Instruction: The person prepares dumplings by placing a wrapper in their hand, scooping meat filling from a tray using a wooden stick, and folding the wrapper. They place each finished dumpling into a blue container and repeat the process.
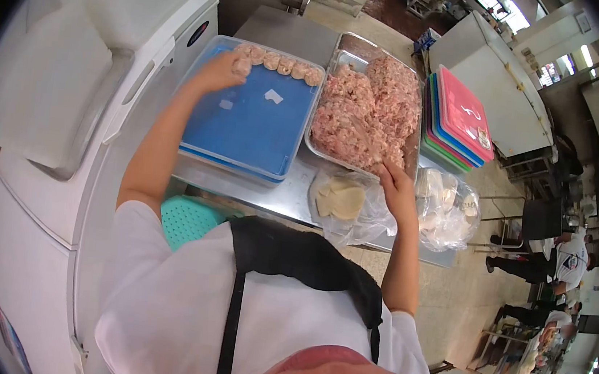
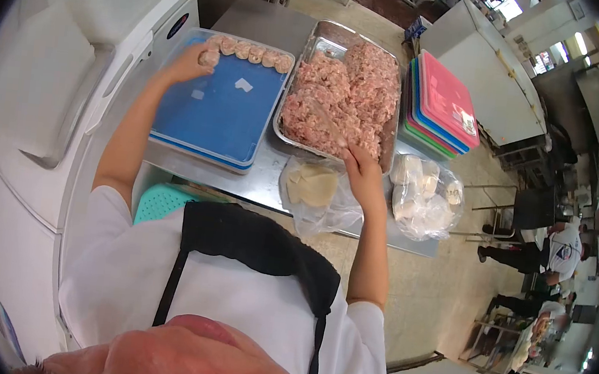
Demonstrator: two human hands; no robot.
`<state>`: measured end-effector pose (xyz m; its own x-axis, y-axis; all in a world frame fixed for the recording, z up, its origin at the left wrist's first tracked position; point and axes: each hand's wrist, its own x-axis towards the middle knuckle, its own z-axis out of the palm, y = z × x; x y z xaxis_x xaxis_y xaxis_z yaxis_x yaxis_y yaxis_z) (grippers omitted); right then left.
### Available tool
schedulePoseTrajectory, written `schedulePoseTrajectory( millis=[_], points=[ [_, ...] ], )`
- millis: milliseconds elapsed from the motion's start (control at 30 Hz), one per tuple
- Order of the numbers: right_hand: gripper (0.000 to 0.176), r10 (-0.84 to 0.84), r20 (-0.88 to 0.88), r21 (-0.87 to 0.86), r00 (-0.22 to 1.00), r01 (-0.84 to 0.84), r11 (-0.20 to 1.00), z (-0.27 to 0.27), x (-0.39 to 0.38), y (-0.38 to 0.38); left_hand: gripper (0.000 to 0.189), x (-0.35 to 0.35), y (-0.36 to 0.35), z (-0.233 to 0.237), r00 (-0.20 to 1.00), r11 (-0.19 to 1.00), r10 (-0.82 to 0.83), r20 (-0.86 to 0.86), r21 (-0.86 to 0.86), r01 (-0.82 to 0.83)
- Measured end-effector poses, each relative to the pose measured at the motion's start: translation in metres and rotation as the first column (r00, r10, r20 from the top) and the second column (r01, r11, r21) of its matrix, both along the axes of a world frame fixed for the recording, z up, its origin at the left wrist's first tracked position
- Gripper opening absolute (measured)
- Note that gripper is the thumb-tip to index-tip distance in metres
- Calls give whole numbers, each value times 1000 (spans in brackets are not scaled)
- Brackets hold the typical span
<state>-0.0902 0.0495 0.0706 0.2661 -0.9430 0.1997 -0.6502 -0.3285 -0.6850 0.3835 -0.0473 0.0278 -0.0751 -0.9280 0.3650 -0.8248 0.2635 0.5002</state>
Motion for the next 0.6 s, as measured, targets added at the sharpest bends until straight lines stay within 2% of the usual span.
schedulePoseTrajectory(
  millis=[100, 200, 300, 400, 500, 600],
  points=[
    [29, -173, 119, 223, 978, 144, 964, -9, -17, 20, 49, 22, -18, 13, 985, 981, 150, 83, 107, -159],
    [30, -254, 201, 215, 946, 211, 954, -23, -32, 35, 55, 33, -41, 3, 931, 942, 325, 168, 34, -335],
    [31, -349, 228, 308, 909, 273, 911, -17, -43, 51, 64, 28, -50, 3, 935, 922, 346, 72, 156, -354],
    [31, -435, 216, 360, 874, 343, 868, -10, -46, 61, 72, 27, -58, -10, 960, 960, 260, 104, 81, -269],
    [32, -431, 199, 397, 880, 330, 857, -9, -49, 61, 77, 25, -67, -6, 956, 959, 264, 130, 71, -274],
    [33, -232, 81, 184, 969, 215, 959, -27, -56, 44, 80, 42, -87, -29, 972, 984, 177, 153, -18, -177]
  ],
)
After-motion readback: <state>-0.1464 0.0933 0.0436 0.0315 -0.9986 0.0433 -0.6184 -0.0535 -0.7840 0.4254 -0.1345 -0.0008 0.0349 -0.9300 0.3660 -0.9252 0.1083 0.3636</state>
